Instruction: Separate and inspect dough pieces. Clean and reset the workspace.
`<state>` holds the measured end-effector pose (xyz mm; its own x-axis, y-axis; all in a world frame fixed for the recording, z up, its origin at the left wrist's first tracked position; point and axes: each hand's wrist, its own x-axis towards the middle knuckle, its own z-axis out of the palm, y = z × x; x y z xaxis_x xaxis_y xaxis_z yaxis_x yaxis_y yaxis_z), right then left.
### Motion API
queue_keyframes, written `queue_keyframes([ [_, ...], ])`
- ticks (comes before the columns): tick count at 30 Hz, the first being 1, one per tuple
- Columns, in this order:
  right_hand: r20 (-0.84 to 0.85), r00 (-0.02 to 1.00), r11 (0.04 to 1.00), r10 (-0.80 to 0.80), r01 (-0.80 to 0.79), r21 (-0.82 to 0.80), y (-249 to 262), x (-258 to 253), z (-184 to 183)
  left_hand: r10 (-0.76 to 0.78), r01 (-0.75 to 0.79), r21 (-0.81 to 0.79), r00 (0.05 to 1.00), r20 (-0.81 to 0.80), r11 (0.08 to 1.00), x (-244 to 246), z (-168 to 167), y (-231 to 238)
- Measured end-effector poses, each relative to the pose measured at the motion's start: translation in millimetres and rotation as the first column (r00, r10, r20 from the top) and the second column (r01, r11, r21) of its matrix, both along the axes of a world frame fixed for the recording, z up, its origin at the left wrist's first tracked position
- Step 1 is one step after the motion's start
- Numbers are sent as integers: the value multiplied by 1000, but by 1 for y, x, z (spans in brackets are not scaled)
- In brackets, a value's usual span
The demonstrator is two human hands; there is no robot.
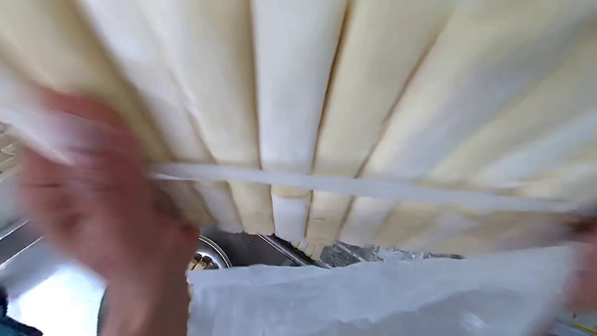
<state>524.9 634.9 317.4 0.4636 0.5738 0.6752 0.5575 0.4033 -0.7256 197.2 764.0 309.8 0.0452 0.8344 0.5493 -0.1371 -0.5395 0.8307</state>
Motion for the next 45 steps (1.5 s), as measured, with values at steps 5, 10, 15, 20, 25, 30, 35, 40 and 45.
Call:
queue_keyframes([
  [5,-156,987,720,46,-141,-679,17,0,-187,-229,-262,-594,748,-623,760,34,-142,8],
  [10,-152,988,551,21,-138,-823,8,27,-220,-319,-346,-625,631,-707,700,19,-175,5],
  [15,-119,984,549,134,-174,-818,10,23,-221,-224,-349,-569,673,-705,745,-5,-150,-20],
  [20,87,849,607,521,-297,-737,-1,-37,-217,-41,-423,-436,679,-733,794,-72,-112,-84],
  [25,79,802,561,592,-340,-755,77,-98,-199,86,-509,-443,722,-686,738,-107,-110,-127],
  [30,76,564,300,822,-316,-900,168,-161,-214,1,-430,-480,746,-666,765,-94,-122,-152],
  [35,256,93,259,962,-16,-966,206,-190,-233,-12,-390,-436,733,-680,811,-94,-120,-173],
  [40,202,90,190,975,130,-973,211,-155,-194,142,-506,-412,744,-652,758,-138,-117,-199],
  [45,-159,539,57,827,-362,-930,180,-117,-106,318,-580,-400,770,-552,709,-177,-116,-220],
])
